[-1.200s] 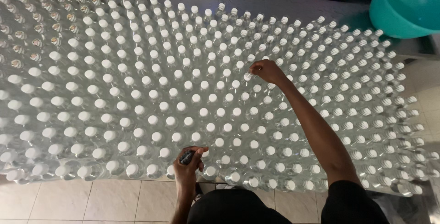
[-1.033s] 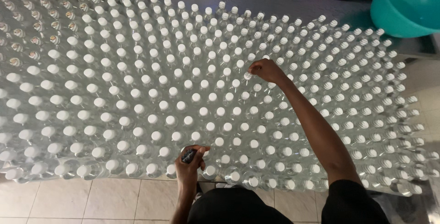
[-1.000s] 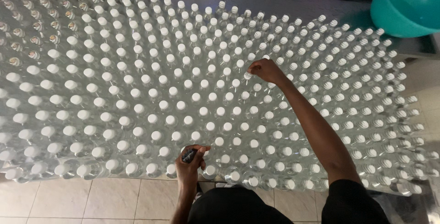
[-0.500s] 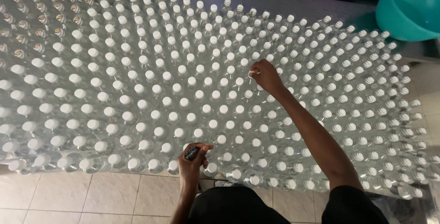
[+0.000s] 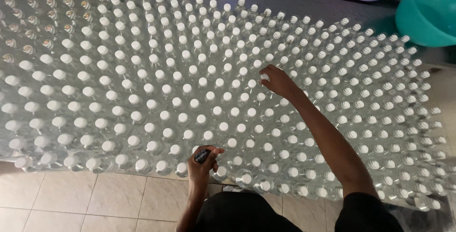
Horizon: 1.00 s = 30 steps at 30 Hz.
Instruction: The person repeatedly picks up a small plastic bottle from a large array on a metal table, places a white cap on it, and returns it to the array. The task is performed one at a time in a repetitive manner.
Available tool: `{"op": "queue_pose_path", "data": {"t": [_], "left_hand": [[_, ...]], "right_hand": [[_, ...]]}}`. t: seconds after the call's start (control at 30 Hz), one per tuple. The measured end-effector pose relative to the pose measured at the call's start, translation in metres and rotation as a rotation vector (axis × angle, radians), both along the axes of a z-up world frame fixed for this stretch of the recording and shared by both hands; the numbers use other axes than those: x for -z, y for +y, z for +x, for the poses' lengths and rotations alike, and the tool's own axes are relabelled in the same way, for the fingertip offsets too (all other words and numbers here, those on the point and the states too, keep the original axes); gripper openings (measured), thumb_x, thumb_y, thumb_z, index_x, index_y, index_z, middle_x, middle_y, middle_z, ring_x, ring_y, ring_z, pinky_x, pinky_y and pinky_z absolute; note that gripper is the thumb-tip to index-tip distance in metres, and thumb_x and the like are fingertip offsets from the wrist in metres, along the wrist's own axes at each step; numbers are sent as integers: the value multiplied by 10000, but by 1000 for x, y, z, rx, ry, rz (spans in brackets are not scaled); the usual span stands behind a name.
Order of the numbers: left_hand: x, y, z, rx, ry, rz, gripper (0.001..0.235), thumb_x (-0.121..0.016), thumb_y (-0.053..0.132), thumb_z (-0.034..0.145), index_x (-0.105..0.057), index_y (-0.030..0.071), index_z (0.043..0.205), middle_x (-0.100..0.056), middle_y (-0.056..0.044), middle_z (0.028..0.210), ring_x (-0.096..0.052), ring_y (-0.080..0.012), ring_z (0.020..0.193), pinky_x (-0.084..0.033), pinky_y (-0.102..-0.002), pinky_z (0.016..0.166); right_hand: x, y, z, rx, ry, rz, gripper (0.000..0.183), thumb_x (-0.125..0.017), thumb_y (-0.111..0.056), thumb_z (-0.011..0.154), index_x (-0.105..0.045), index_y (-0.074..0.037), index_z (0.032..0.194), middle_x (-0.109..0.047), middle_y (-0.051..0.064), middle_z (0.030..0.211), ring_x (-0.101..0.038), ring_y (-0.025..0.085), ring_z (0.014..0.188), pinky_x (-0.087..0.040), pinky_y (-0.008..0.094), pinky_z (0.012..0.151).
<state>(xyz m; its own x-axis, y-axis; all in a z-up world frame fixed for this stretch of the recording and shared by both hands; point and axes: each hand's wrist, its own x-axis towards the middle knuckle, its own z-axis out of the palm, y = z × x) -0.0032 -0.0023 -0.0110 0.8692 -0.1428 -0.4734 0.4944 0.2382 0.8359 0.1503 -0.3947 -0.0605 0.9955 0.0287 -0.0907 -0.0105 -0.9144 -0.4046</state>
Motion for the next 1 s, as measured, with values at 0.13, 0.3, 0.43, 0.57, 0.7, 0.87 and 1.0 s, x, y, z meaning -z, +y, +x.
{"op": "queue_pose_path", "data": {"t": [0.13, 0.3, 0.43, 0.57, 0.7, 0.87, 1.0], "left_hand": [[-6, 4, 1, 27, 1, 17, 140, -731, 150, 896, -688, 16, 893, -833, -192, 938, -525, -151, 482, -449, -270, 483], [12, 6, 1, -22, 53, -99, 143, -720, 146, 920, -674, 10, 916, -803, -172, 954, -505, -141, 495, -433, -276, 498], [28, 7, 1, -23, 72, -121, 163, -743, 177, 907, -697, 24, 938, -788, -142, 883, -530, -144, 505, -426, -271, 509], [38, 8, 1, -28, 36, -231, 241, -684, 249, 952, -642, 11, 950, -721, -134, 943, -479, -140, 563, -408, -296, 540], [52, 7, 3, -83, 67, -448, 342, -532, 345, 1055, -626, 17, 1054, -711, -154, 950, -540, -141, 561, -420, -286, 535], [30, 8, 10, -101, 158, -510, 725, -317, 667, 1031, -645, 21, 1048, -699, -192, 933, -568, -197, 572, -435, -315, 528], [44, 2, 11, -148, 187, -485, 777, -332, 709, 1024, -647, 1, 1074, -676, -169, 854, -592, -206, 562, -490, -315, 527]], "right_hand": [[13, -10, 9, -10, 11, -19, 341, -689, -105, 963, -666, -93, 1303, -630, 101, 1271, -682, 294, 920, -519, 446, 794], [23, -20, 14, -29, -5, -2, 337, -700, -74, 938, -672, -102, 1273, -631, 105, 1224, -665, 298, 921, -514, 441, 777], [2, -7, 4, -23, 1, 35, 372, -702, -94, 937, -655, -124, 1306, -594, 102, 1314, -660, 305, 1066, -512, 435, 852], [-27, 24, -13, -11, -59, -209, 513, -724, -140, 941, -577, -100, 1430, -413, 186, 1568, -618, 414, 1150, -539, 546, 880], [-97, 110, -65, 28, -169, 53, 353, -658, -101, 962, -619, -109, 1313, -648, 143, 1340, -573, 344, 1225, -504, 462, 977], [-63, 200, -133, -80, -182, 417, 141, -738, -247, 922, -715, -144, 1015, -679, 67, 1068, -682, 252, 1033, -547, 384, 939], [-55, 251, -158, -40, -246, 257, 149, -839, -353, 848, -738, -249, 883, -632, -27, 971, -643, 218, 987, -532, 373, 885]]}}
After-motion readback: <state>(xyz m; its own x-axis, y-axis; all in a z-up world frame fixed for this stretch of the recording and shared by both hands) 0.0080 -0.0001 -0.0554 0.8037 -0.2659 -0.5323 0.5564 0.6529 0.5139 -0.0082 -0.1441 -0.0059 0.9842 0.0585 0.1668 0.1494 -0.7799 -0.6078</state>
